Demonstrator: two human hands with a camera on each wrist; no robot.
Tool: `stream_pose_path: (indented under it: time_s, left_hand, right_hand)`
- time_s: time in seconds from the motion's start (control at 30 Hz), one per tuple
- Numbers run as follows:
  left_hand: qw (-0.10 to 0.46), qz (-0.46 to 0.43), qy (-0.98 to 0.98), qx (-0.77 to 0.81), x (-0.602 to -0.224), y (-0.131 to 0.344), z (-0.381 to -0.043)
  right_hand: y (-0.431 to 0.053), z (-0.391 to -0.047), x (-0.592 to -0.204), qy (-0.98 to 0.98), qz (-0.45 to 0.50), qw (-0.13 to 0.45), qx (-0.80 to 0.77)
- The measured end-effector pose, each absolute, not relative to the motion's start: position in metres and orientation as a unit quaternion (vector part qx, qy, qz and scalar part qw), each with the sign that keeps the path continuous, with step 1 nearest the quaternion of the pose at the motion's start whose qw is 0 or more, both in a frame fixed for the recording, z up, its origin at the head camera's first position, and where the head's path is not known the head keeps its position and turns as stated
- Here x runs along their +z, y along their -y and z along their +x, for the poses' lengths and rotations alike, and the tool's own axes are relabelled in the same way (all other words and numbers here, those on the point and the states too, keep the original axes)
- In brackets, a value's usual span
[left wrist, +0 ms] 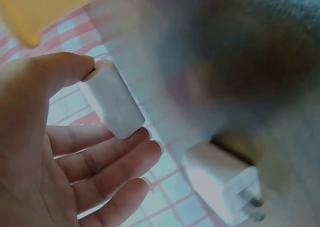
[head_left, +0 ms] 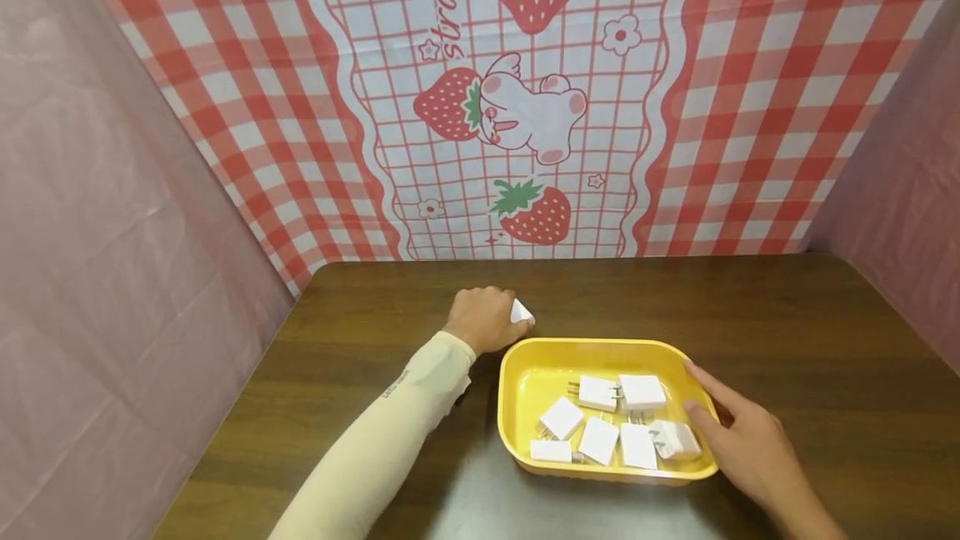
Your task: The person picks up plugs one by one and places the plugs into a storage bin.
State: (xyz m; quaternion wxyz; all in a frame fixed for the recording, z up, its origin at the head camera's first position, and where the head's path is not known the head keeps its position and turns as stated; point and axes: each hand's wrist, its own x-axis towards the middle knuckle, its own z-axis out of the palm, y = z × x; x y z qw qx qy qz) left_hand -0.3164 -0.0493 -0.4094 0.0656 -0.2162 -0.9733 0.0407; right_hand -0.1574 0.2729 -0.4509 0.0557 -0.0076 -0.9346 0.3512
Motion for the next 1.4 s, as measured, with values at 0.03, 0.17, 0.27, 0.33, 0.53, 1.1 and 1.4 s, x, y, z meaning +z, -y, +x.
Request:
stream_pose_path:
  time_s: [0.03,0.17,0.27,0.33,0.53,1.1,1.4]
  left_hand:
    - [0.070,-0.216,0.973,0.040,-0.407,0.050,-0.315]
    - [0.090,-0.219,0.971,0.033,-0.397,0.053,-0.310]
    - [0.104,-0.226,0.968,0.026,-0.393,0.054,-0.305]
    - [0.113,-0.231,0.966,0.024,-0.391,0.054,-0.302]
    - [0.154,-0.255,0.954,0.019,-0.387,0.053,-0.288]
    - [0.232,-0.304,0.924,0.025,-0.377,0.050,-0.262]
    - [0.251,-0.315,0.915,0.036,-0.381,0.059,-0.253]
  right_hand:
    - [-0.273,-0.157,-0.451,0.935,-0.007,0.055,0.351]
    - [-0.273,-0.157,-0.451,0.934,-0.007,0.058,0.352]
    - [-0.273,-0.157,-0.450,0.933,-0.010,0.055,0.354]
    - [-0.274,-0.157,-0.450,0.934,-0.013,0.045,0.354]
    - [-0.275,-0.157,-0.450,0.935,-0.022,0.026,0.352]
    - [-0.275,-0.158,-0.451,0.933,-0.013,0.038,0.357]
    - [-0.273,-0.158,-0.451,0.934,-0.009,0.053,0.354]
